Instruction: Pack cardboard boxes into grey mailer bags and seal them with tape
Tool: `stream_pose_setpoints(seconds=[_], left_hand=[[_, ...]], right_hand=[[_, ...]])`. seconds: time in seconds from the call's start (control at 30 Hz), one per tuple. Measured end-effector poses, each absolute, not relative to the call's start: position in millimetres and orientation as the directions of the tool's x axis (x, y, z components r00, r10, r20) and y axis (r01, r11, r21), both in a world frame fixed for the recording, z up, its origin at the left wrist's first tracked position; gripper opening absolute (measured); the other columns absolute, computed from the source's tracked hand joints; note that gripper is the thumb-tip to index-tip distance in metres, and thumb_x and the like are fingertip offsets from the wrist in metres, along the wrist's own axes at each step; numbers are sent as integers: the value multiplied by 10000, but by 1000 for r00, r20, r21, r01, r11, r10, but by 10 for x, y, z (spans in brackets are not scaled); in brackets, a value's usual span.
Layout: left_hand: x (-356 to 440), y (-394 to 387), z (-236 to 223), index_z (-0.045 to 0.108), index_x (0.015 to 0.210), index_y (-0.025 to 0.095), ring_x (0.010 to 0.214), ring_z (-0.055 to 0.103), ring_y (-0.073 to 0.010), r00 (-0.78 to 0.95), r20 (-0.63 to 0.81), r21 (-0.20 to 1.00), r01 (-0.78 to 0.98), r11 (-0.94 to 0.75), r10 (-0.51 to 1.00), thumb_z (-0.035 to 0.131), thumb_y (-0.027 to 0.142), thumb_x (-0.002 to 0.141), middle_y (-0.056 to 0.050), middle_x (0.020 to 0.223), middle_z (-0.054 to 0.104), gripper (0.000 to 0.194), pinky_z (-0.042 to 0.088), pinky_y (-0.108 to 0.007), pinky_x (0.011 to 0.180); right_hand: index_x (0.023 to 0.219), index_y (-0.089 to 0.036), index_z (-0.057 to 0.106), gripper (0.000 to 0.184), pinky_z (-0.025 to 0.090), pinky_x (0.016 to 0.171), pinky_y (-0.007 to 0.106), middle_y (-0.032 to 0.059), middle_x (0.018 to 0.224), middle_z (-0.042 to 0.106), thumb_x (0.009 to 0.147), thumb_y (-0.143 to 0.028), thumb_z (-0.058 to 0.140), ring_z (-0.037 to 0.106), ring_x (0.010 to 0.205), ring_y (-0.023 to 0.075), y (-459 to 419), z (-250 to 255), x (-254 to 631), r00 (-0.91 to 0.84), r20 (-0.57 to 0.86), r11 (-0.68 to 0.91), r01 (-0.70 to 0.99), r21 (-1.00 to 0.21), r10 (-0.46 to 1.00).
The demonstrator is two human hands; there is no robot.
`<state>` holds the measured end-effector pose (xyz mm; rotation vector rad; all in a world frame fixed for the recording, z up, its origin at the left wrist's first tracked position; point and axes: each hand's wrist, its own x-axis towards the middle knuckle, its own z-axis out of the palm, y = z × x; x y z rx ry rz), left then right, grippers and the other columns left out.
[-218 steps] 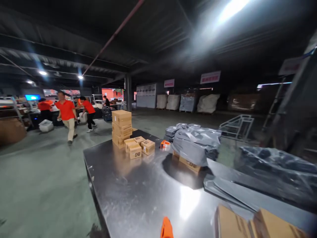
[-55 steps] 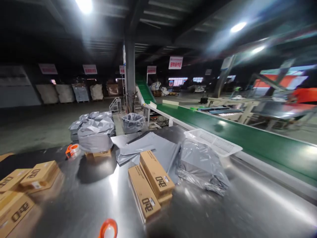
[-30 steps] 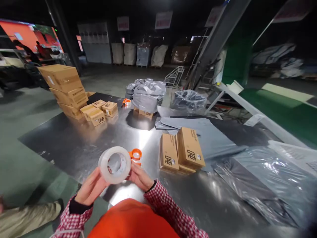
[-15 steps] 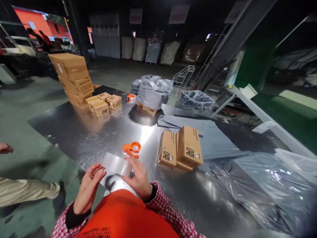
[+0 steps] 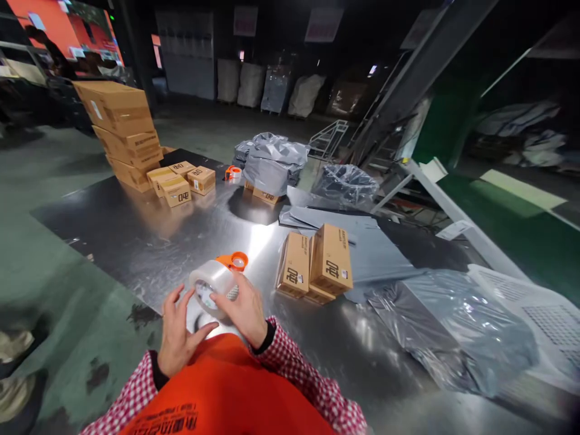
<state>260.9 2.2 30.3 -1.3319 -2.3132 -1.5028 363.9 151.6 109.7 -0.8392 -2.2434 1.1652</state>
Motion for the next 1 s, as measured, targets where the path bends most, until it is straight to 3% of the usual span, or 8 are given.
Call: stream_pose_setpoints(seconds=[0.13, 0.23, 0.33, 0.43, 0.5, 0.6, 0.83, 1.0], left_hand=[[2666, 230, 323, 621, 1273, 186, 1265, 591, -394, -611, 205, 940, 340, 20, 765, 816, 446, 755, -174, 1325, 645, 611, 450, -601, 1111], [2690, 389, 316, 591, 1283, 178, 1236, 625, -345, -637, 139, 985, 168, -39, 759, 725, 426, 810, -157, 1308, 674, 551, 472, -548, 1101], [2692, 400, 314, 614, 1203, 170, 1164, 657, -304, -680, 108, 994, 78, -75, 725, 699, 409, 852, -149, 1251, 700, 433, 504, -494, 1055], [2711, 331, 323, 609, 1183, 162, 1164, 650, -295, -705, 98, 995, 47, -91, 703, 720, 455, 859, -151, 1241, 698, 451, 498, -470, 1053], [2741, 296, 325, 600, 1212, 166, 1171, 646, -278, -688, 101, 994, 39, -102, 719, 714, 445, 877, -136, 1249, 695, 450, 493, -440, 1057], [2785, 272, 291, 581, 1259, 178, 1202, 623, -262, -651, 114, 993, 51, -107, 750, 668, 405, 931, -118, 1278, 679, 408, 471, -421, 1075], [2771, 201, 174, 597, 1200, 180, 1177, 623, -283, -612, 124, 988, 148, -40, 781, 656, 428, 943, -118, 1192, 700, 362, 481, -440, 1022], [2779, 165, 259, 581, 1207, 169, 1128, 649, -295, -605, 144, 977, 214, -15, 783, 630, 452, 942, -127, 1164, 709, 391, 515, -440, 969]], right_hand=[[1266, -143, 634, 570, 530, 958, 530, 172, 1213, 708, 799, -431, 789, 668, 1135, 384, 1451, 1187, 3533, -720, 71, 518, 423, -743, 690], [1284, -160, 618, 562, 527, 991, 533, 164, 1257, 681, 801, -406, 765, 654, 1160, 365, 1451, 1098, 3513, -813, 99, 534, 279, -798, 574], [1309, -193, 590, 541, 597, 876, 423, 172, 1402, 577, 839, -448, 678, 657, 1131, 279, 1520, 880, 3560, -818, 127, 305, 61, -950, 560], [1123, -189, 642, 395, 602, 780, 351, 147, 1230, 632, 839, -463, 642, 656, 1004, 224, 1584, 701, 3602, -727, 107, 123, -31, -992, 679], [992, -190, 661, 286, 579, 786, 346, 89, 1005, 675, 824, -421, 655, 644, 884, 198, 1596, 674, 3612, -731, 98, 136, -7, -991, 676], [926, -192, 675, 204, 533, 780, 331, 42, 884, 690, 787, -341, 681, 629, 801, 174, 1587, 744, 3620, -776, 85, 185, 42, -982, 625], [811, -183, 636, 197, 456, 659, 272, -20, 724, 628, 705, -304, 751, 572, 675, 136, 1661, 861, 3677, -851, -81, 8, 100, -995, 519], [715, -173, 640, 254, 418, 630, 268, -30, 645, 602, 672, -368, 798, 535, 609, 120, 1656, 862, 3704, -817, -143, -62, 131, -989, 558]])
